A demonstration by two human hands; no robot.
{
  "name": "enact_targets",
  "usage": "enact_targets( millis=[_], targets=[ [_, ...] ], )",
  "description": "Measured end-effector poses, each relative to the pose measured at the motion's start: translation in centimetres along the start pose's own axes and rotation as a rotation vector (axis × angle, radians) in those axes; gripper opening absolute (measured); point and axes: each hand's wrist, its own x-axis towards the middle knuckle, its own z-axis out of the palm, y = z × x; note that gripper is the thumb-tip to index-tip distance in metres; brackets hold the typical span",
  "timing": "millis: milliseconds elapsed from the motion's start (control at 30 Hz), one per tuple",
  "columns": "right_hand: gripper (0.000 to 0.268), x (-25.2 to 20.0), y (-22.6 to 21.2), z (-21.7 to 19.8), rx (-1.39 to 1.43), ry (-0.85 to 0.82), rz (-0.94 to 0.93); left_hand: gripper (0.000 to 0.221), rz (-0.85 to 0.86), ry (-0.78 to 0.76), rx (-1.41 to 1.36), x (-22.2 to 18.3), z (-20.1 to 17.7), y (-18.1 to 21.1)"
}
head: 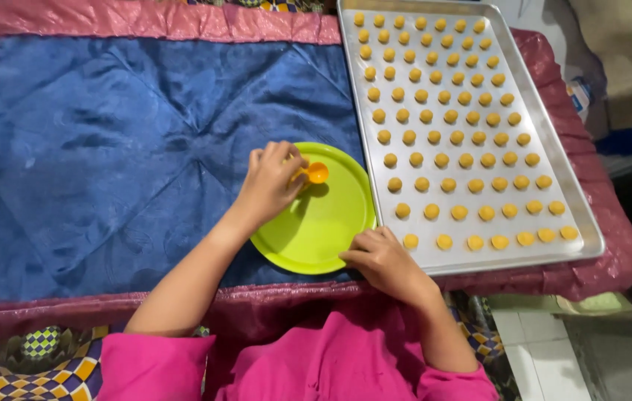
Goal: Rolling dough into small balls, arranging them on a baking tray, and placing the tray into an industrial oven.
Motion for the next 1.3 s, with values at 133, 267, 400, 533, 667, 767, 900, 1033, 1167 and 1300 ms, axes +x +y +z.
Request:
enact_targets(
  millis=[133, 267, 400, 533, 667, 767, 900, 1033, 1167, 1300],
  targets=[
    [0.012, 1.0, 0.3, -1.0, 0.032, -0.052, -0.048, 0.02, 0.041, -0.004, -0.046, -0.1, 0.1, 0.9],
    [0.01, 2.2, -0.6, -2.9, 0.207, -0.117, -0.004, 0.026, 0.083, 0.084, -0.145, -0.1, -1.0, 3.3],
    [0.012, 2.5, 0.0, -2.7, 0.188, -0.144, -0.047, 0.019, 0.104, 0.12, -0.123, 0.3, -2.0, 4.2],
    [0.013, 2.4, 0.4, -2.3, 0.198, -0.197, -0.056, 0.023, 0.105, 0.118, -0.167, 0.3, -3.0, 4.7],
    [0.015, 2.1, 0.9, -1.8, 0.186, -0.207, -0.073, 0.021, 0.101, 0.118, -0.184, 0.1, -2.5, 4.8],
    [0.013, 2.1, 0.8, -1.9, 0.206, -0.202, -0.037, 0.02, 0.107, 0.078, -0.213, 0.1, -2.3, 4.8],
    [0.013, 2.2, 0.6, -2.0, 0.222, -0.211, -0.031, 0.023, 0.107, 0.095, -0.213, 0.0, -2.0, 4.5],
    [0.016, 2.2, 0.7, -1.7, 0.195, -0.217, -0.038, 0.023, 0.101, 0.113, -0.217, 0.1, -2.6, 4.8],
    [0.01, 2.2, 0.6, -1.7, 0.169, -0.217, -0.041, 0.022, 0.115, 0.126, -0.221, 0.2, -2.9, 5.1],
    [0.006, 2.6, 0.5, -2.1, 0.203, -0.21, -0.037, 0.023, 0.121, 0.145, -0.191, 0.3, -2.7, 4.8]
  ],
)
